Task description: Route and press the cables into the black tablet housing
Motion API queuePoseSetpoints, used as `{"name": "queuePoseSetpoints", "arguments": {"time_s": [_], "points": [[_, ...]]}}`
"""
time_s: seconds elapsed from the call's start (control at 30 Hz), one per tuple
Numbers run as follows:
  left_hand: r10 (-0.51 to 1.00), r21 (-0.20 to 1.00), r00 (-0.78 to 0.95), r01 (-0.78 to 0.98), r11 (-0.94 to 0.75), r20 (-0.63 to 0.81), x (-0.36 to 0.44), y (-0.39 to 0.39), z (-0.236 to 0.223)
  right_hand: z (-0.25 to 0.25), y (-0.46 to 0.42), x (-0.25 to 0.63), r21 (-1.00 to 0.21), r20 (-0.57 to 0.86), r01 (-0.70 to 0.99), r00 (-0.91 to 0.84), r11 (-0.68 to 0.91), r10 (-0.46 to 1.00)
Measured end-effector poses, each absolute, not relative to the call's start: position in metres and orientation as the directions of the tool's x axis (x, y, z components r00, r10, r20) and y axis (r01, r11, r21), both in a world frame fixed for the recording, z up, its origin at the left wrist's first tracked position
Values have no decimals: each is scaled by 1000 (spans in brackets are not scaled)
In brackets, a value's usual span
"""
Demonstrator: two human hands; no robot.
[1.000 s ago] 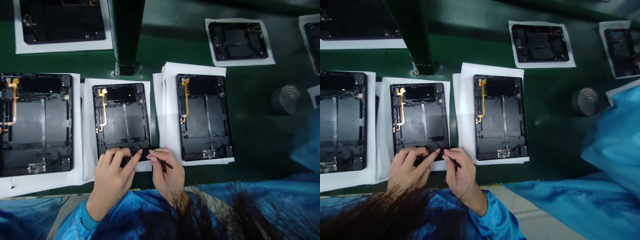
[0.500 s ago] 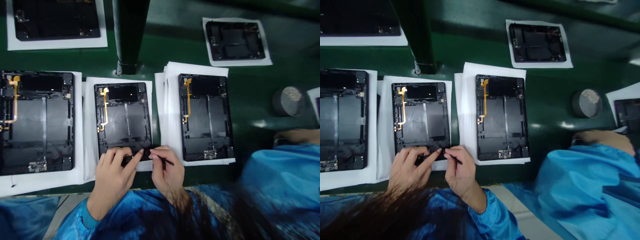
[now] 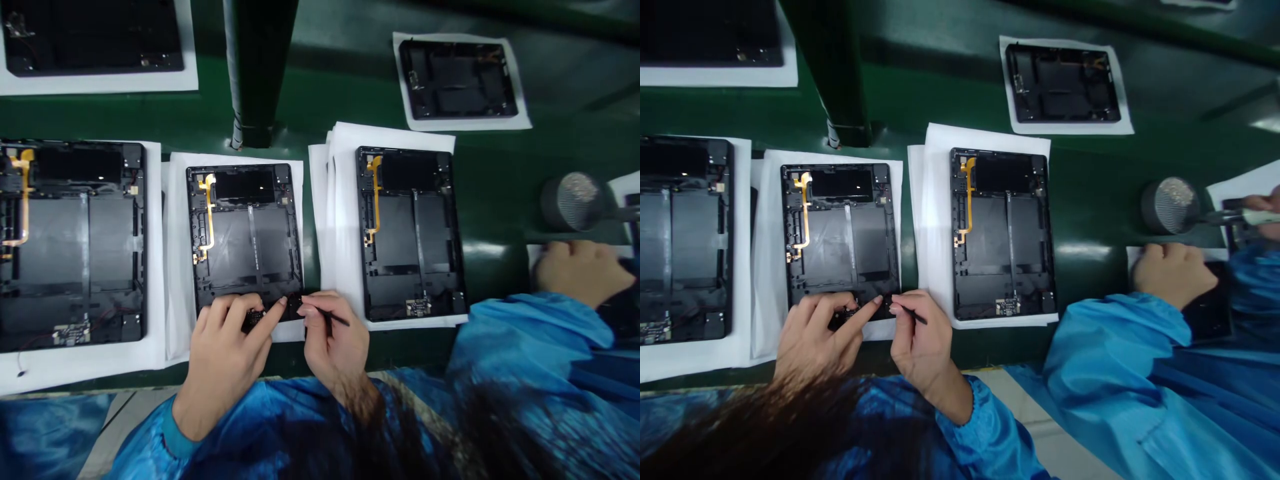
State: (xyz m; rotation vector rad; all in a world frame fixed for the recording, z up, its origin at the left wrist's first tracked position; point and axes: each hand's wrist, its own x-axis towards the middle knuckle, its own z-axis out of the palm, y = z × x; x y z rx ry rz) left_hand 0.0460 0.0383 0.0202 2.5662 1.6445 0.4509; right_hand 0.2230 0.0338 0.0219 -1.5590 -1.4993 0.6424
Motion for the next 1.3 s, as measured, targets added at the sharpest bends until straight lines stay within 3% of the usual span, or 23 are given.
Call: {"name": "queuePoseSetpoints", "arguments": {"time_s": [0.2,0.37,0.53,0.6,0.77,1.07,1.3], "points": [[913,257,373,877,-405,167,46,35,23,22,34,223,-869,169,487,127,87,977],[889,30,447,892,-451,96,46,36,25,22,34,224,-871,163,482,106,93,981],[914,243,380,881,-405,144,47,38,26,22,38,225,-868,187,478,57,138,981],[913,253,377,878,-407,158,47,38,26,23,42,225,-858,207,485,23,170,978],[901,194,396,883,-427,179,47,38,25,26,49,227,-864,203,470,-3,181,979],[878,32,467,881,-472,109,36,31,19,26,32,225,-931,109,360,130,56,985],[902,347,389,833,-430,185,32,32,26,28,18,212,-896,73,441,50,44,996]]}}
